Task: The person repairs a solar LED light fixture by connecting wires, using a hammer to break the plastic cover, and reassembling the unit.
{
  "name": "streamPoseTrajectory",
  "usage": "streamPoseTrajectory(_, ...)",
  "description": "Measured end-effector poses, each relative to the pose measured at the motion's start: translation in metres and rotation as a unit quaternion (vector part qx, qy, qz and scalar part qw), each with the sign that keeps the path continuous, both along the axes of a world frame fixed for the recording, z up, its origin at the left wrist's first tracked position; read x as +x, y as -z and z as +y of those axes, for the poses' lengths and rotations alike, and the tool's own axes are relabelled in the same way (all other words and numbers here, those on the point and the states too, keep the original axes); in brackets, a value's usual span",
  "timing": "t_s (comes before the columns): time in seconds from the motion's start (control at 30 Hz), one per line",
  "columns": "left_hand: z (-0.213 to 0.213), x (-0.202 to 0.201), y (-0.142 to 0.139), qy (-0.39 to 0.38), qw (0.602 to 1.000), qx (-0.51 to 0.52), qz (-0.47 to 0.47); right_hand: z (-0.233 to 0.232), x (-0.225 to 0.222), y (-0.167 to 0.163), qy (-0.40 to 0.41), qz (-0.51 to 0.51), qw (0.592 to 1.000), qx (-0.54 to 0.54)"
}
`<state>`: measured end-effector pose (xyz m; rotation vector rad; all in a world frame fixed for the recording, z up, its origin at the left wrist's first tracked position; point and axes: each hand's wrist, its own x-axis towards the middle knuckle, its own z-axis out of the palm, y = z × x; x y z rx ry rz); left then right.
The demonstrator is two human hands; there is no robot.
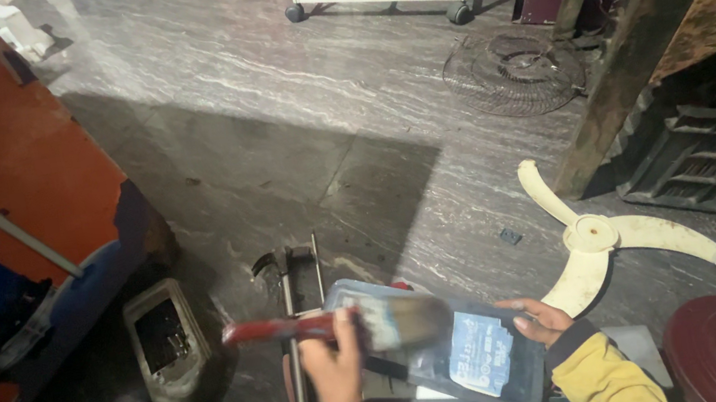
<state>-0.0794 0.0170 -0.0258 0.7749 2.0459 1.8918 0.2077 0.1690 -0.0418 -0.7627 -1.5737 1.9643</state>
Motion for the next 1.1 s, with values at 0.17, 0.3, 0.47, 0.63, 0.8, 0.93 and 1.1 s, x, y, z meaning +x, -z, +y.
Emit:
streamPoseTrajectory(0.17, -0.012, -0.046, -0.003, -0.039, 0.96, 0.091, 0.262, 0.003, -0.001, 0.006, -0.003, -0.004, 0.999, 0.04)
streamPoseTrajectory(0.3, -0.013, -0.032, 0.012, 0.269, 0.872, 0.128, -0.389, 0.001, 0.0, 0.008, 0.008, 0.018, 0.998, -0.053)
streamPoseTrajectory(0.47, -0.019, 0.026, 0.018, 0.411, 0.889, -0.015, -0.199, 0.004, 0.002, 0.006, -0.007, -0.026, 0.999, 0.025)
streamPoseTrajectory(0.63, -0.002, 0.005, 0.007, 0.124, 0.988, 0.091, -0.002, 0.004, 0.0, 0.014, -0.005, -0.012, 1.0, 0.021)
streamPoseTrajectory(0.8, -0.005, -0.059, 0.001, -0.046, 0.997, -0.041, 0.051, 0.005, -0.002, 0.017, -0.003, -0.026, 0.998, 0.063)
streamPoseTrajectory(0.93, -0.009, -0.061, -0.005, -0.013, 0.986, 0.071, 0.153, 0.004, -0.002, 0.015, 0.005, -0.046, 0.998, 0.052)
streamPoseTrajectory(1.1, -0.029, -0.018, -0.008, 0.286, 0.864, 0.078, 0.406, 0.0, -0.003, 0.011, 0.011, -0.024, 1.0, -0.001)
